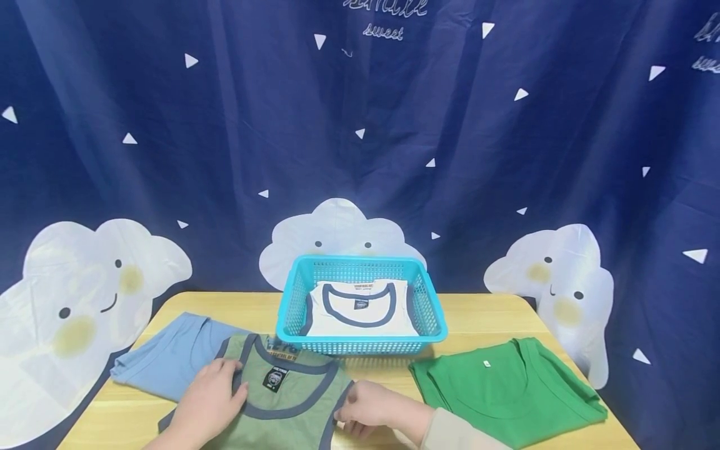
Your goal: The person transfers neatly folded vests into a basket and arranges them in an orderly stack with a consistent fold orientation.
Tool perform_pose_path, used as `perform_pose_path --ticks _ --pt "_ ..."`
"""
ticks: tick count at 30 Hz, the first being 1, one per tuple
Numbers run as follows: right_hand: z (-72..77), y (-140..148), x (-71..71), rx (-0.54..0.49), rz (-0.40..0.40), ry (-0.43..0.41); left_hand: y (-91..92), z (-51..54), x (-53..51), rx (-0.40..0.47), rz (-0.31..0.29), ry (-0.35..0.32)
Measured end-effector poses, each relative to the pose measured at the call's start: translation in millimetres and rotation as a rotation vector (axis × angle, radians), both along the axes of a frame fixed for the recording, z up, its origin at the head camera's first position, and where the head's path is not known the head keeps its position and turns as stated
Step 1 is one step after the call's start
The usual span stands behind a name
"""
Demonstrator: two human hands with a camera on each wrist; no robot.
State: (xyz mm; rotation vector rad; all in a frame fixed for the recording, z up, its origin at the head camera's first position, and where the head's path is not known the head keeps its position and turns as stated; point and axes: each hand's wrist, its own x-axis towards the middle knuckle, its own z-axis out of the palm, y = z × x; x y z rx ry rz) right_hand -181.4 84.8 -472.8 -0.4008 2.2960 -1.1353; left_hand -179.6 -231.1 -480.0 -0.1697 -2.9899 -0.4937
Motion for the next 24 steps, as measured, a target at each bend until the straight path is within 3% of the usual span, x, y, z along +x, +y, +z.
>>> perform_pose_path --ticks 3,7,11,17,24 --pt "1.2 1.2 -1.5 -0.156 -0.053 -0.232 -3.1 -1.0 -2.2 0.009 0.007 -0.029" --pt "1.9 2.4 -2.0 -0.301 -0.084 -0.392 -7.1 -0.8 -6.0 0.017 0.015 -0.062" --pt "2.9 -0.6 0.9 -0.406 -0.155 -0.453 -12.4 -1.0 -10.2 0.017 0.026 -0.073" --pt "-1.6 -8.9 5.7 -0.529 -0.341 -0.484 -21.9 -2.2 -14.0 0.028 0.046 -0.098" --pt "-15.3 -16.3 4.2 -0.645 -0.391 -0.578 -34.7 -7.0 -21.2 0.035 0.049 -0.147"
